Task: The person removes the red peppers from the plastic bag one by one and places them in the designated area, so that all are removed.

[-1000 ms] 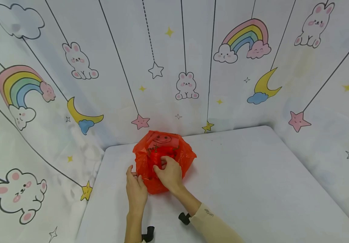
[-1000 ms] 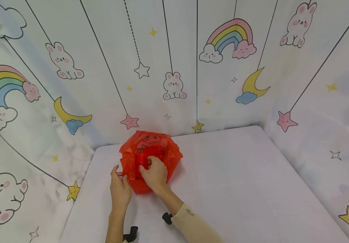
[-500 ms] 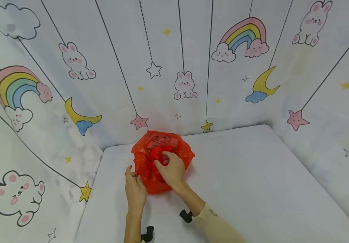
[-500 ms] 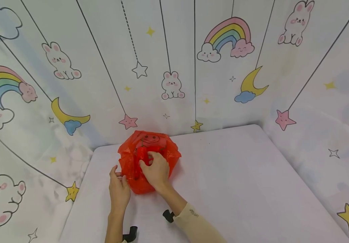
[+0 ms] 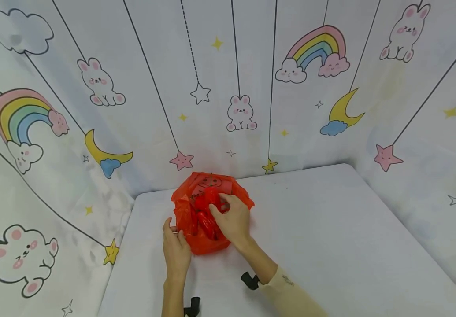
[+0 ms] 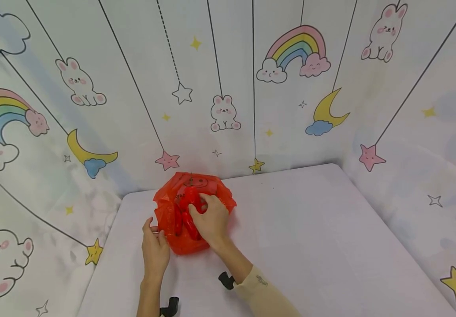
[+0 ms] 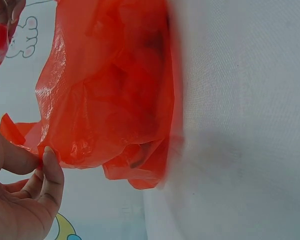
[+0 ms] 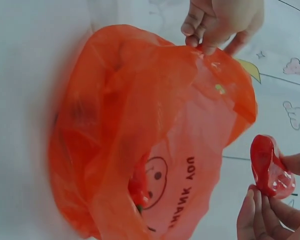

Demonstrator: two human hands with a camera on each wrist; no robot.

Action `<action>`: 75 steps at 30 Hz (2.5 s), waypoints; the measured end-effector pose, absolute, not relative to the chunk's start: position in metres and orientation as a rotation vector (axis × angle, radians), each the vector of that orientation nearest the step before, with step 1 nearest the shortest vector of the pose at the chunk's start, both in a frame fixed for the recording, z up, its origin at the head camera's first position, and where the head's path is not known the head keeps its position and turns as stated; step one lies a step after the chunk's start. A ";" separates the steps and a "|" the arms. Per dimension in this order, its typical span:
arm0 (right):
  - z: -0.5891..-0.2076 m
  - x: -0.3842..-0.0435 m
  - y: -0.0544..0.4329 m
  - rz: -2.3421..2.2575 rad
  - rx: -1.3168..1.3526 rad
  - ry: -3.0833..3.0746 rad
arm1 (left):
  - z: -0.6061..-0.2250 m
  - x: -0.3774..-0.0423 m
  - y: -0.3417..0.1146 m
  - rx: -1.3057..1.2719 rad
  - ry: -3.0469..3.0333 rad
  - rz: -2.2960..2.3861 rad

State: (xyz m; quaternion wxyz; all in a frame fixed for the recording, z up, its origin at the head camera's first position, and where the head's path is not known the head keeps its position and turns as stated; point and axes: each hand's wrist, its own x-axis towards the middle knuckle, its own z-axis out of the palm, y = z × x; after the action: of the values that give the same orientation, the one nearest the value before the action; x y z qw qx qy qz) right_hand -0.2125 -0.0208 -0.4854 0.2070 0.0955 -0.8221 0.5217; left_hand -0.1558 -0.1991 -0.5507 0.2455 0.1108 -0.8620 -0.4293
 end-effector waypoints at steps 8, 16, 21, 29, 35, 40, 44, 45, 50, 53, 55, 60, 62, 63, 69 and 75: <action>-0.479 -0.212 -0.010 1.386 0.242 -2.311 | -0.552 -0.156 -0.200 0.295 -2.352 -1.158; -0.471 -0.213 0.004 1.352 0.248 -2.293 | -0.551 -0.157 -0.199 0.282 -2.349 -1.157; -0.469 -0.214 0.012 1.336 0.232 -2.289 | -0.551 -0.156 -0.198 0.275 -2.346 -1.153; -0.467 -0.214 0.022 1.370 0.202 -2.262 | -0.549 -0.156 -0.197 0.266 -2.349 -1.154; -0.467 -0.216 0.029 1.401 0.178 -2.266 | -0.551 -0.157 -0.196 0.274 -2.348 -1.161; -0.468 -0.218 0.035 1.413 0.148 -2.273 | -0.550 -0.157 -0.196 0.279 -2.352 -1.165; -0.469 -0.220 0.040 1.405 0.140 -2.263 | -0.550 -0.156 -0.195 0.277 -2.347 -1.169; -0.469 -0.220 0.041 1.401 0.135 -2.264 | -0.550 -0.156 -0.195 0.274 -2.346 -1.164; -0.468 -0.222 0.048 1.398 0.132 -2.245 | -0.551 -0.155 -0.195 0.273 -2.341 -1.164; -0.467 -0.222 0.052 1.401 0.128 -2.231 | -0.551 -0.155 -0.196 0.270 -2.337 -1.168; -0.467 -0.223 0.055 1.398 0.121 -2.232 | -0.551 -0.156 -0.196 0.263 -2.334 -1.160; -0.471 -0.225 0.062 1.386 0.092 -2.244 | -0.552 -0.156 -0.197 0.269 -2.342 -1.152; -0.472 -0.225 0.065 1.378 0.077 -2.251 | -0.552 -0.156 -0.197 0.276 -2.350 -1.159; -0.474 -0.226 0.066 1.369 0.071 -2.256 | -0.552 -0.156 -0.198 0.277 -2.353 -1.161; -0.479 -0.229 0.076 1.351 0.041 -2.253 | -0.552 -0.156 -0.198 0.289 -2.369 -1.174; -0.484 -0.231 0.085 1.324 0.008 -2.250 | -0.553 -0.157 -0.198 0.270 -2.354 -1.165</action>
State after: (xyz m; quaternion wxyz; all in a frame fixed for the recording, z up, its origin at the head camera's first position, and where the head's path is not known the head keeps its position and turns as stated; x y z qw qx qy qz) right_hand -0.2312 0.0848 -0.4845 0.2624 0.0031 -0.8316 0.4894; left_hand -0.1569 -0.1975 -0.5528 0.2482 0.0990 -0.8636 -0.4275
